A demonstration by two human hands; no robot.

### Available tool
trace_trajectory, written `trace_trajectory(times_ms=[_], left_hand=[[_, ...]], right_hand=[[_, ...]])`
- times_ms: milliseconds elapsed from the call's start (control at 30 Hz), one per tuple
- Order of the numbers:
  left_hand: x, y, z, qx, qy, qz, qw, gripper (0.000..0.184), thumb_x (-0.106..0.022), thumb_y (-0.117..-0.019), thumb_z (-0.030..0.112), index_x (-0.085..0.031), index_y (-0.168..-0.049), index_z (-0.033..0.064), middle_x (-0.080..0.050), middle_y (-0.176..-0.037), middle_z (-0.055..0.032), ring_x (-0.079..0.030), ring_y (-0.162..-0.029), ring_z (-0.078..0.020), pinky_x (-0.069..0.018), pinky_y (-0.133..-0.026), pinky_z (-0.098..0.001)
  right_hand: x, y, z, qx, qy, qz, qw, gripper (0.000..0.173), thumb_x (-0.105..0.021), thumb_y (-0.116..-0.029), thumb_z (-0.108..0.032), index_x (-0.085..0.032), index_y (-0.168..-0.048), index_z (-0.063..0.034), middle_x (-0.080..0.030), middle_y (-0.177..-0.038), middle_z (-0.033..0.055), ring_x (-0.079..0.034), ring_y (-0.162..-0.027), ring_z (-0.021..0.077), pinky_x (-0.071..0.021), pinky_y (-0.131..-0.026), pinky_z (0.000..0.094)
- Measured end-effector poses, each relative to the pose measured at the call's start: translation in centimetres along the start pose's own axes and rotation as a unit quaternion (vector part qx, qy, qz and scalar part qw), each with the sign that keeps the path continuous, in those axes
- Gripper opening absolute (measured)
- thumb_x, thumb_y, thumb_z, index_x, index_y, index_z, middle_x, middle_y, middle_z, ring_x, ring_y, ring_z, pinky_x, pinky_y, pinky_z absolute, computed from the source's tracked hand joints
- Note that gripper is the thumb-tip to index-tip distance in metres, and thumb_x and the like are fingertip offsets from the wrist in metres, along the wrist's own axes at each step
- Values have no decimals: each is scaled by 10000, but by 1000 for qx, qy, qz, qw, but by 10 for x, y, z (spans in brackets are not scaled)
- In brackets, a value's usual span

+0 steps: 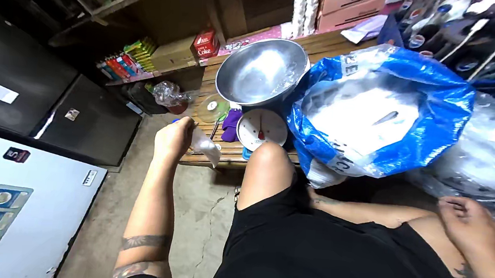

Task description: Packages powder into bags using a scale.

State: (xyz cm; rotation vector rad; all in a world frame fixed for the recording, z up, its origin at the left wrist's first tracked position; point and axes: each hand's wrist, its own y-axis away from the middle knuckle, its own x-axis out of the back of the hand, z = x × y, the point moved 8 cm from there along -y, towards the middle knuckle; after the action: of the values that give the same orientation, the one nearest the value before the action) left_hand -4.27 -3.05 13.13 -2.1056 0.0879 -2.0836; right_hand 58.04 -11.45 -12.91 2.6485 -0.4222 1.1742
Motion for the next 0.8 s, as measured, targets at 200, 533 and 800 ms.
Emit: trace_trajectory(times_ms=[200, 533, 800], left_hand=[[1, -32, -2, 38, 18, 2, 999, 355, -445, -1107, 301, -667, -1134, 25, -709, -1064, -258, -684, -1034, -483, -498, -832, -696], [-104, -57, -6, 75, 76, -74, 992, 351, -441, -1104, 290, -658, -1233, 46, -699, -1142, -262, -667, -1097, -485, -498, -891, -710], [-99, -61, -7, 60, 101, -45, 992, 423, -429, -1114, 346, -659, -1219, 8, -699, -1113, -263, -677, -1066, -460, -493, -904, -687]], right_hand=[[-1, 0, 2, -3, 3, 5, 1000, 387, -448, -1075, -218, -583, -1311, 58, -584, -1285, 350, -596, -1166, 476, -444, -1010, 613], [-2, -2, 6, -22, 13, -2, 1000, 357, -474, -1072, -216, -606, -1290, 34, -618, -1258, 316, -618, -1160, 441, -453, -1017, 606], [-3, -3, 11, -19, 3, -2, 1000, 356, -475, -1067, -214, -612, -1277, 37, -618, -1239, 326, -623, -1127, 452, -460, -994, 609]])
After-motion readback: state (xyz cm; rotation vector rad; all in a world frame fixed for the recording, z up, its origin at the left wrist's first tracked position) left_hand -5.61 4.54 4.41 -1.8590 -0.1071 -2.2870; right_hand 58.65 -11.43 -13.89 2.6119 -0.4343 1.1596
